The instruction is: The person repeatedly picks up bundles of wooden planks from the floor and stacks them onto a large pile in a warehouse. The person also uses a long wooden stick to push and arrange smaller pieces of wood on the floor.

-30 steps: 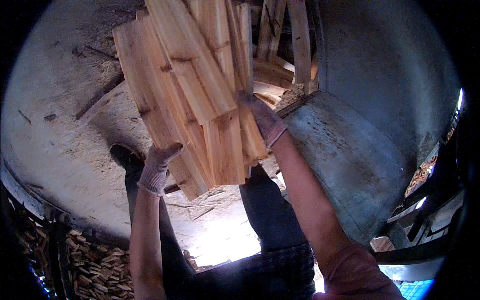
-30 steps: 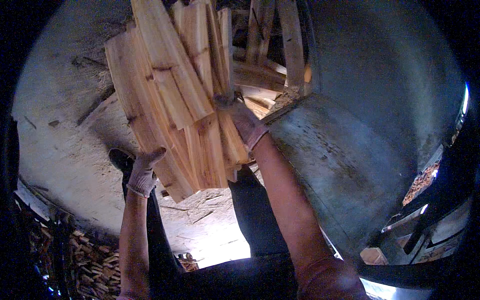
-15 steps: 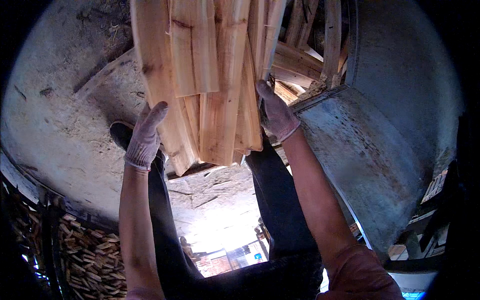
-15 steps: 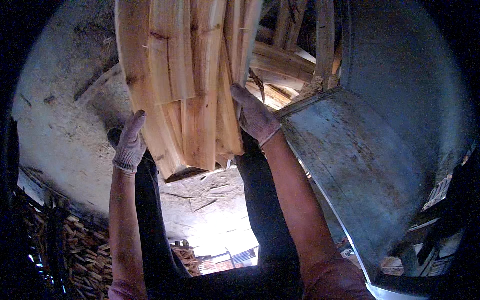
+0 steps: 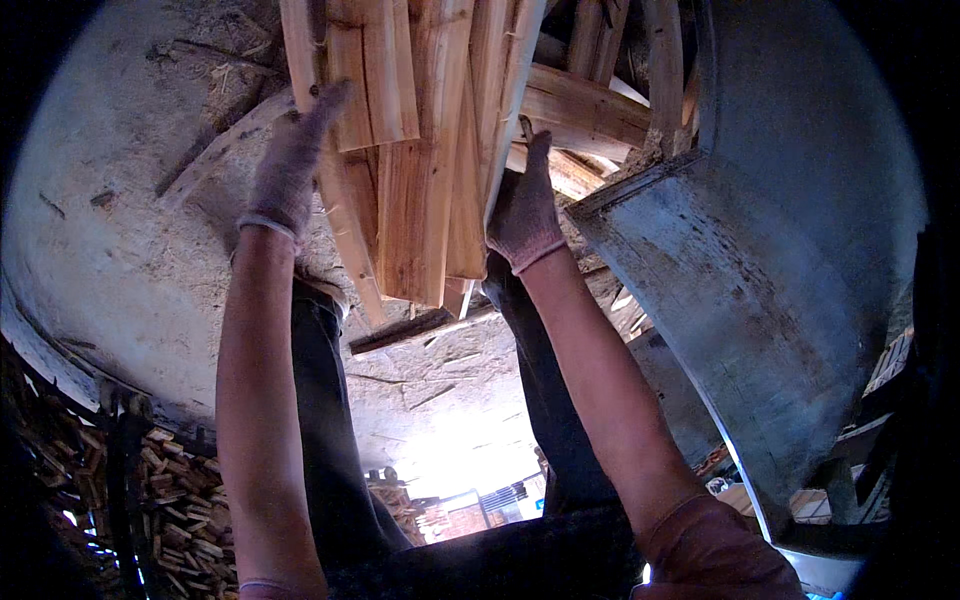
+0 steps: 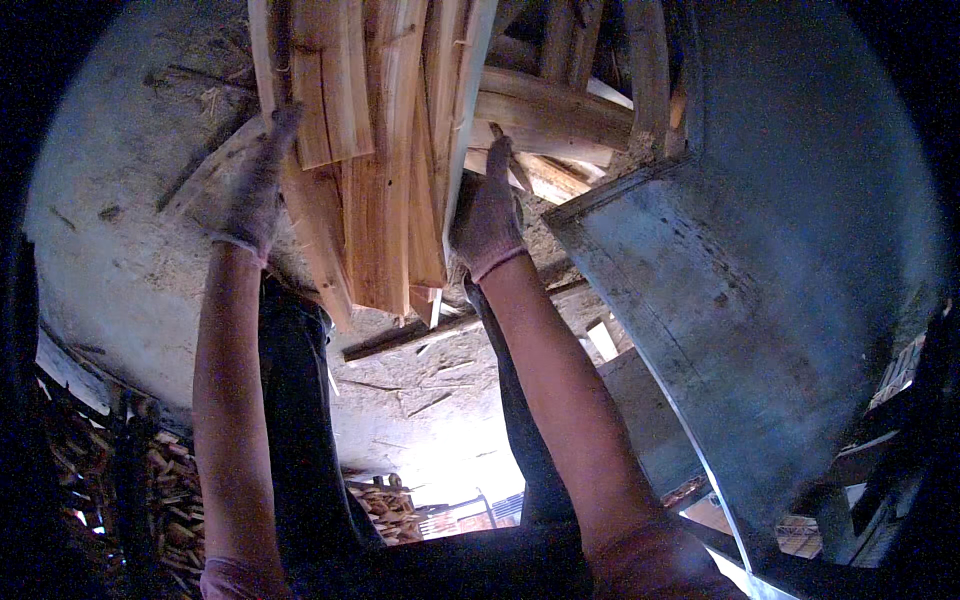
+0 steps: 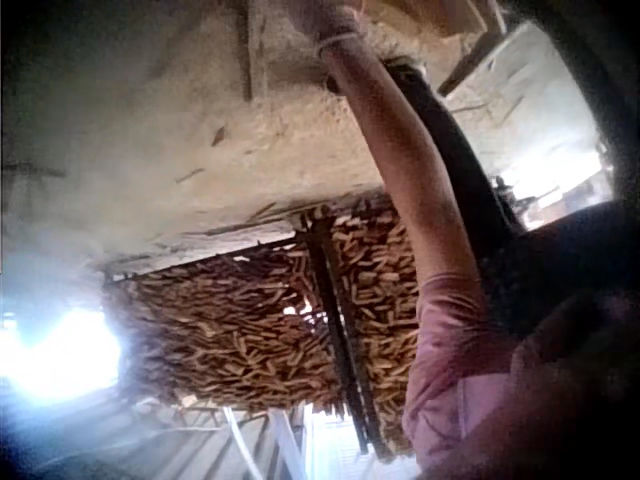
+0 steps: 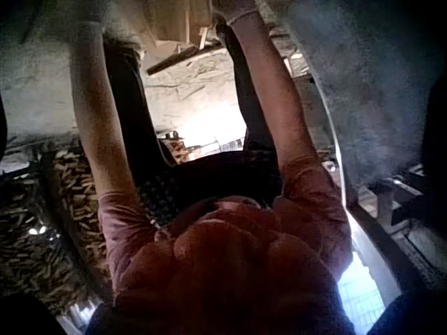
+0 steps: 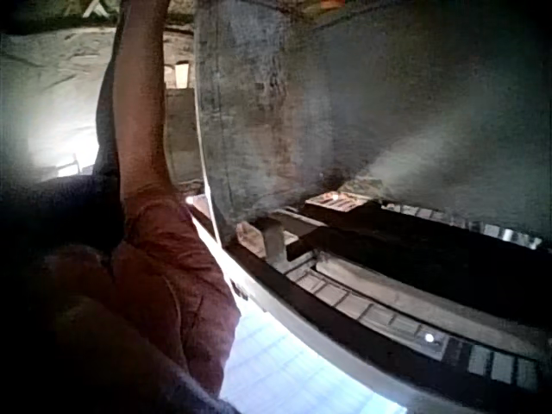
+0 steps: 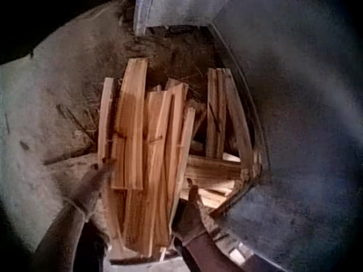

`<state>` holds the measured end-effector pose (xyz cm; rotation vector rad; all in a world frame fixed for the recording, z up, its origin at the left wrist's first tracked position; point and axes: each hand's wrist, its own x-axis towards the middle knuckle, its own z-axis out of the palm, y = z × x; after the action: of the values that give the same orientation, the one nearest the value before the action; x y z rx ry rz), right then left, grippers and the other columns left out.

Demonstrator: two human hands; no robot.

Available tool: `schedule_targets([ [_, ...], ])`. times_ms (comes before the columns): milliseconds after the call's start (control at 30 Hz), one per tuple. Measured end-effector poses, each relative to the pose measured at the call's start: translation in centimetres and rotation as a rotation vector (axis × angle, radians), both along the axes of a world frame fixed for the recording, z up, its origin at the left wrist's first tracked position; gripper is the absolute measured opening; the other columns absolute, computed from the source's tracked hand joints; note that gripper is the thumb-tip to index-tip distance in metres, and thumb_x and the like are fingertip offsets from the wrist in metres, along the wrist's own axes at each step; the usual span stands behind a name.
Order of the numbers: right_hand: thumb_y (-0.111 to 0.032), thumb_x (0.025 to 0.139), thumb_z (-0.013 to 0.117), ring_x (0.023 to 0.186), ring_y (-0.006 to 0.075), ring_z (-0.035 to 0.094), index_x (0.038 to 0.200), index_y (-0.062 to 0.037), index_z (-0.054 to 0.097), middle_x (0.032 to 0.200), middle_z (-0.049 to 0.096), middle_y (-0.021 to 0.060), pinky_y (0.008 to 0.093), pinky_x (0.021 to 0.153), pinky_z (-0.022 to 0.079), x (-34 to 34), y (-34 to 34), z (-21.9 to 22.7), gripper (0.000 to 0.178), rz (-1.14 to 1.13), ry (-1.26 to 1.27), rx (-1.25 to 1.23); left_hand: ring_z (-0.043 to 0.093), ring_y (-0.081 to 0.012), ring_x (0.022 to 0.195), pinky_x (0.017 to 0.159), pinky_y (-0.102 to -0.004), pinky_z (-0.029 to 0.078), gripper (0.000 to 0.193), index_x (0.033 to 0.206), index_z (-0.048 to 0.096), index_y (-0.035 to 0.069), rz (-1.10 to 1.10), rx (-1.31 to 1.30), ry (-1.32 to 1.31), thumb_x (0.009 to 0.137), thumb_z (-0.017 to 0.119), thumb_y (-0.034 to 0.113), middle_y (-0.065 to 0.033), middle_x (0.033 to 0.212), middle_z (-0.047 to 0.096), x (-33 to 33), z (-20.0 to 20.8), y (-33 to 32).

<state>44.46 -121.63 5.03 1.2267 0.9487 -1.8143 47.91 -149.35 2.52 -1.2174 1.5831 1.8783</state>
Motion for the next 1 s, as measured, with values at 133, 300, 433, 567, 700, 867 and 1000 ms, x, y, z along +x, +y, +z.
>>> schedule_targets([
  [133,-0.061,0.106,0.037,0.134,0.0288,0.054,0.156,-0.0068,0.037,0.146,0.056,0.0151,0.0400,0.116,0.042,-0.8,-0.6,-0.3,0.073,0.221,0.338,0.049,0.050,-0.0277,0.136,0.115,-0.0387,0.037,0.092,0.147,0.053,0.004,0.104,0.123,0.003,0.080,0.078,0.062,-0.0133,0.146,0.056,-1.1,-0.3,0.1],
  [300,-0.058,0.110,0.031,0.127,0.0203,0.056,0.154,-0.0055,0.041,0.139,0.060,0.0131,0.0366,0.115,0.040,0.2,-1.1,0.3,0.069,0.732,0.634,0.225,0.052,-0.0227,0.134,0.113,-0.0387,0.040,0.085,0.147,0.055,0.006,0.165,0.205,0.059,0.081,0.081,0.053,-0.0082,0.142,0.059,0.9,-0.2,0.0],
  [433,-0.074,0.099,0.040,0.119,0.0219,0.057,0.146,0.0007,0.047,0.136,0.061,0.0166,0.0384,0.108,0.041,-1.5,-4.3,3.0,0.089,0.861,0.339,0.120,0.056,-0.0222,0.129,0.109,-0.0391,0.045,0.083,0.146,0.055,0.006,0.263,0.308,-0.027,0.082,0.081,0.053,-0.0100,0.136,0.063,2.2,1.0,-0.5],
  [567,-0.072,0.093,0.058,0.114,0.0200,0.059,0.140,0.0044,0.052,0.124,0.064,0.0150,0.0343,0.101,0.045,-0.2,-6.4,0.1,0.090,0.821,0.309,0.342,0.057,-0.0242,0.130,0.108,-0.0410,0.047,0.087,0.151,0.049,0.007,0.283,0.343,0.004,0.086,0.077,0.057,-0.0116,0.142,0.059,2.7,0.0,-0.7],
  [700,-0.062,0.090,0.069,0.106,0.0239,0.063,0.132,0.0061,0.054,0.116,0.067,0.0161,0.0374,0.095,0.049,-1.1,-7.7,-0.4,0.081,0.741,0.356,0.322,0.057,-0.0227,0.130,0.106,-0.0368,0.052,0.064,0.154,0.043,0.012,0.355,0.386,-0.011,0.102,0.060,0.046,-0.0085,0.147,0.055,3.3,-2.1,-2.0],
  [867,-0.055,0.093,0.070,0.100,0.0242,0.065,0.126,0.0060,0.060,0.112,0.070,0.0182,0.0373,0.090,0.051,-0.3,-7.7,0.4,0.070,0.699,0.373,0.391,0.056,-0.0224,0.132,0.107,-0.0373,0.051,0.066,0.157,0.039,0.010,0.302,0.325,0.018,0.104,0.054,0.047,-0.0100,0.149,0.054,2.6,0.7,-0.6],
  [1000,-0.052,0.094,0.069,0.104,0.0263,0.067,0.129,0.0064,0.058,0.113,0.071,0.0193,0.0382,0.093,0.052,0.9,-7.5,3.8,0.069,0.738,0.529,0.395,0.058,-0.0222,0.129,0.103,-0.0374,0.052,0.074,0.155,0.043,0.008,0.367,0.345,0.109,0.100,0.058,0.056,-0.0113,0.144,0.058,4.8,2.9,0.2],
])
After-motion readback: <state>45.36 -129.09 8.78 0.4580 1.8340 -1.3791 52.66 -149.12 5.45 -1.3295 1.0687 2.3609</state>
